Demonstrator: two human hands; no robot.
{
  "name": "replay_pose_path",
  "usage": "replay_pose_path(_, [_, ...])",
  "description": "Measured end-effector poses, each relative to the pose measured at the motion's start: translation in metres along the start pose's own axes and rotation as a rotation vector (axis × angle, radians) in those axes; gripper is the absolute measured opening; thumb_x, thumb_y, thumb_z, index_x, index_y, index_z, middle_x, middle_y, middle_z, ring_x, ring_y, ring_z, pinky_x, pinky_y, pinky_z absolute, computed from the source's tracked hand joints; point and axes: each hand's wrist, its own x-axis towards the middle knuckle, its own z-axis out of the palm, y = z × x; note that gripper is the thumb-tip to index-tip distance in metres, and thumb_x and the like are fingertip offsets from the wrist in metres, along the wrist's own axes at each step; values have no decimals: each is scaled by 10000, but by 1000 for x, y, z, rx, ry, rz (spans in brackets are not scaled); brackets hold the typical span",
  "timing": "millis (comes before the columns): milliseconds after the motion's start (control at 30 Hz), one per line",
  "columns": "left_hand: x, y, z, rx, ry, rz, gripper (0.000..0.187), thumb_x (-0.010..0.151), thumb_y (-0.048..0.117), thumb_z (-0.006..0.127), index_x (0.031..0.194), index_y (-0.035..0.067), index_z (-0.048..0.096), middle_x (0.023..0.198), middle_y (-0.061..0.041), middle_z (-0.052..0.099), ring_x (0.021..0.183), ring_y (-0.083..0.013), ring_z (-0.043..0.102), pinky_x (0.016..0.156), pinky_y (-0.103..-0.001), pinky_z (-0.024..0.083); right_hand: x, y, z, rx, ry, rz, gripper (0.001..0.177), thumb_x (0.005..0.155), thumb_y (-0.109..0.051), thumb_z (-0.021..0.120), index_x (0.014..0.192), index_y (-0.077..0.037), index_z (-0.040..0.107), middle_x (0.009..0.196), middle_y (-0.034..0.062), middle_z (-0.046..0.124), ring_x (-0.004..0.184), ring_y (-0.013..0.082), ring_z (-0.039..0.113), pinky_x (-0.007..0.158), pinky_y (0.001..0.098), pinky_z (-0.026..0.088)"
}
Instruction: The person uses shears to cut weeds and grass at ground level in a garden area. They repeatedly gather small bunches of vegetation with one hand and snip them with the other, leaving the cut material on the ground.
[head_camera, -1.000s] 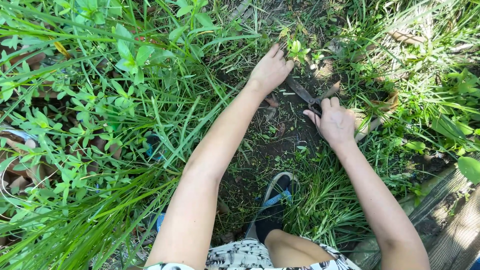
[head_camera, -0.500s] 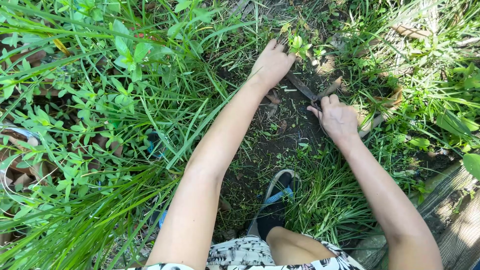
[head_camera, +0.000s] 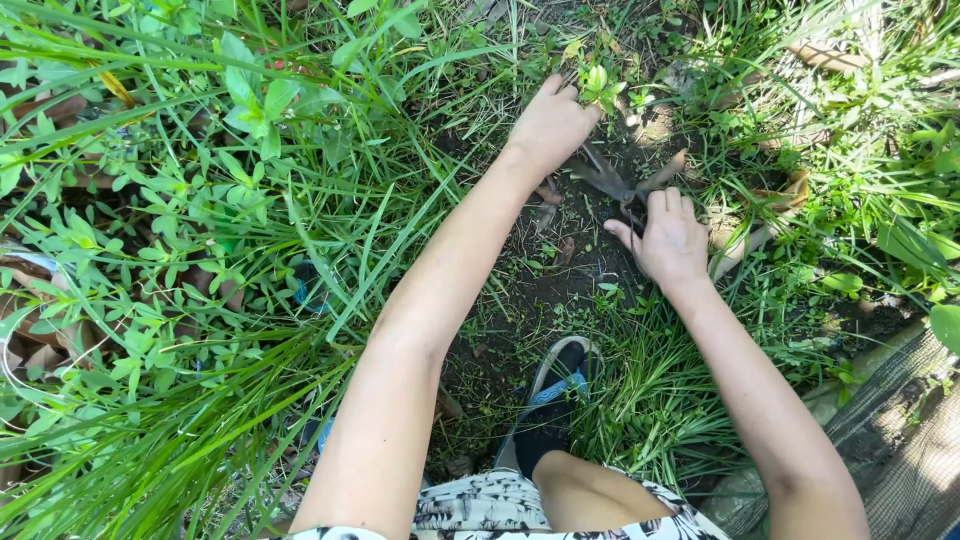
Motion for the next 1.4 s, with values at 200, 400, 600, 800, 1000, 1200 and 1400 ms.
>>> replay_pose_path(200, [5,2,12,20,26,10,360,1040,193,877,1393,184,807,983,-23,929,1236,-289,775,1238,-528,447,13,-2,14,-127,61,-8,703,1179,-761,633,1225,-59,641,1176,186,637,1046,444,701,592,601,619])
replay_pose_path(400, [12,2,30,52,131,25,230,1063,165,779,1274,227,846,972,-10,915,1166,-289,802,1220,-522,441,26,17,30,-466,170,-108,737,1200,-882,569,1065,-161,647,981,113,728,740,297,750,508,454,587])
replay_pose_path(600, [10,-6,33,28,135,12,252,1015,141,846,1241,252,853,905,-4,910,1148,-289,787,1192,-517,454,28,27,44,-506,163,-114,752,1211,-895,539,1081,-161,636,948,108,728,669,291,749,496,455,597])
replay_pose_path(800, [6,-13,-13,-88,246,-26,289,987,90,895,1261,147,823,853,-32,862,1014,-292,759,1080,-531,536,26,38,53,-440,122,-94,698,1276,-794,523,1076,-139,661,879,123,737,613,307,724,468,478,542])
replay_pose_path(1000, [9,-38,-42,61,167,-149,389,926,51,915,1220,208,714,976,-41,897,1075,-310,843,1077,-515,548,14,30,8,-170,30,-90,743,1201,-760,635,1192,-18,665,1072,226,737,852,420,742,677,537,592])
replay_pose_path(1200, [-4,-30,-40,-257,164,-214,444,1000,167,922,1362,132,667,1236,-101,896,1254,-311,788,1143,-545,539,11,7,-13,-210,99,50,802,1204,-841,565,1230,-49,690,1151,167,675,857,398,745,528,552,591])
replay_pose_path(1400, [20,-3,-33,-289,250,-196,362,863,275,1027,1203,284,904,1095,10,910,1125,-249,827,1061,-498,578,43,15,7,-70,91,22,862,1231,-694,666,1464,135,626,1286,344,676,1068,553,702,859,638,633])
